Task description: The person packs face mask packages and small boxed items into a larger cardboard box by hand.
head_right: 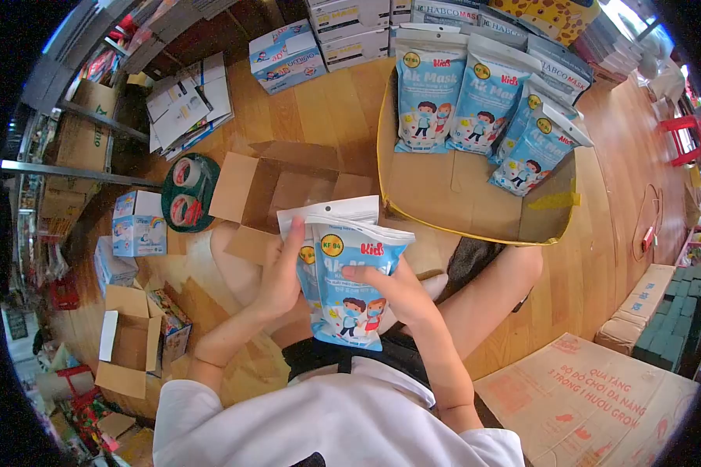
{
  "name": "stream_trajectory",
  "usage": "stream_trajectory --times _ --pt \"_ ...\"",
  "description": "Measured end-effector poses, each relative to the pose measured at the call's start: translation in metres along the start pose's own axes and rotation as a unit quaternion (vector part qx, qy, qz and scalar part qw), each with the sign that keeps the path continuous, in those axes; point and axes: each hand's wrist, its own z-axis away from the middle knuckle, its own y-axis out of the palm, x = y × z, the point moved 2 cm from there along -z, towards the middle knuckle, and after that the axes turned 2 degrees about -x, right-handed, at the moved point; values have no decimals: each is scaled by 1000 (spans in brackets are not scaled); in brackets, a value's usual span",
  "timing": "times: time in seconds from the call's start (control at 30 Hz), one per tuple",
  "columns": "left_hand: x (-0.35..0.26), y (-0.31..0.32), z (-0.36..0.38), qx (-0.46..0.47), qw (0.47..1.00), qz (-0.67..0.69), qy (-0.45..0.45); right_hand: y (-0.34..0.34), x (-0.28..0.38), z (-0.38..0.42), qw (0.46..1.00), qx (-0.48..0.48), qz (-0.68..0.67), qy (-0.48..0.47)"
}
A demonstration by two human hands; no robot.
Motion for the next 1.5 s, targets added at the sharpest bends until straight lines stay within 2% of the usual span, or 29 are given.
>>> stream_trajectory --times 0.07,0.17,0.27,0.37,0.5,0.6,0.77,0.9,0.93,1.03,1.1,1.13,1.17,1.23,1.27,1.37,1.4,1.5 --pt "7 -3 6 47 993 -74 79 -3 -2 0 1000 14 16 -3" --pt "-10 13 9 54 973 -191 121 -3 -2 0 995 59 81 -20" --pt "-3 7 3 -2 994 -109 -18 11 0 -2 989 80 116 -40" --pt "2 13 3 -51 998 -24 12 17 -4 -2 992 22 120 -35" --pt "3 16 4 -60 998 -2 25 18 -28 -9 993 -86 -21 -83" --pt "4 19 4 -43 998 -18 30 14 -26 -10 987 -81 51 -129" --pt "-6 27 12 19 996 -72 56 10 -1 8 981 -22 100 -163" --pt "-33 61 22 75 993 -40 76 5 26 35 973 -6 107 -203" --pt "-37 63 21 140 985 -82 60 4 38 44 968 -10 116 -223" --pt "-47 104 21 192 976 57 84 -7 70 67 939 -33 158 -305" --pt "-45 115 6 253 946 -52 198 -18 94 79 906 -30 192 -376" --pt "-42 120 1 277 920 -106 256 -24 104 87 887 -65 182 -420" --pt "-36 126 4 300 928 -75 207 -30 113 95 865 -98 171 -461" --pt "-20 141 13 342 934 -14 106 -43 125 100 856 -180 127 -468" --pt "-12 148 13 322 942 -5 96 -50 130 102 849 -220 104 -468" --pt "3 157 -9 327 937 -82 85 -79 140 90 864 -201 133 -443" --pt "-2 162 -12 307 947 -50 86 -80 145 88 857 -212 125 -452" --pt "-27 168 -28 317 941 -83 90 -82 170 92 861 -187 154 -448"
